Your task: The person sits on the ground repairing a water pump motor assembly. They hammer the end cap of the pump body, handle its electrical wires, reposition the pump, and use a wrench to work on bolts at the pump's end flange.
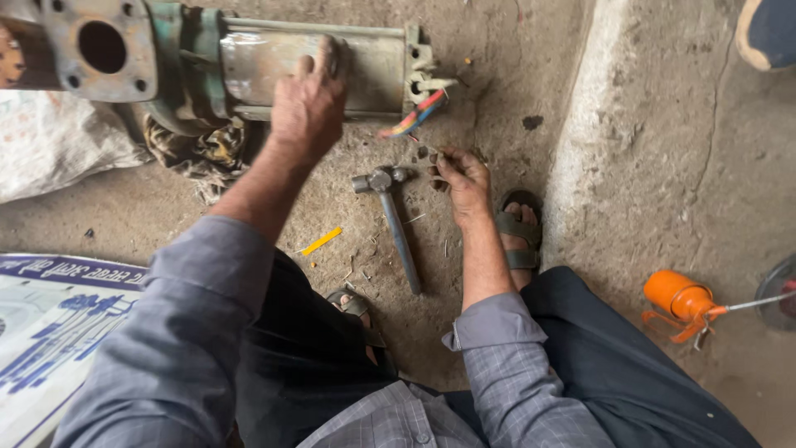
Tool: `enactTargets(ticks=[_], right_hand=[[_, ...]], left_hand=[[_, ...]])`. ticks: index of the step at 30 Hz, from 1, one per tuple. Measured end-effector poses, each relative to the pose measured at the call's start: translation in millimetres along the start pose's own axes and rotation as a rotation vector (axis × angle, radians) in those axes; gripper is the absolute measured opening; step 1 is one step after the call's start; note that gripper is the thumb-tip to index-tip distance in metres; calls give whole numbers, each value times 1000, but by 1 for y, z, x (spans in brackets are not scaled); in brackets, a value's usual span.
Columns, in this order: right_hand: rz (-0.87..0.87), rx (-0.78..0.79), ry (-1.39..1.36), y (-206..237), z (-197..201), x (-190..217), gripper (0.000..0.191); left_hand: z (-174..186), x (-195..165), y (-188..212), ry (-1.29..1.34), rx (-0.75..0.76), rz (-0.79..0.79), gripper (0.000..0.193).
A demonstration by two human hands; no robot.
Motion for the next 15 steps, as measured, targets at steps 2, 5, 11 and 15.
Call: enactTargets(ticks=[2,5,11,15], right_hand=[[12,-6,-5,-2,3,2,25],[-8,-27,27,-5,4,6,27],[-4,1,-86,-15,-11,26,27],[18,-24,-74,-21,-11,38,27]], left_hand=[[-5,9,-15,-49,63,-7,98],[0,26,-38,114,80,51,105],[47,43,-79,216,-50,-37,86],[51,48,-94,155,154,67,90]])
Point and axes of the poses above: each hand's wrist, its own y-axis away from the middle knuckle, its own z-axis out of the back of the hand, x = y × z, the point moved 5 cm from there along -y, towards the middle knuckle, and after that the axes turned 5 degrees about x, right-handed, at the moved point
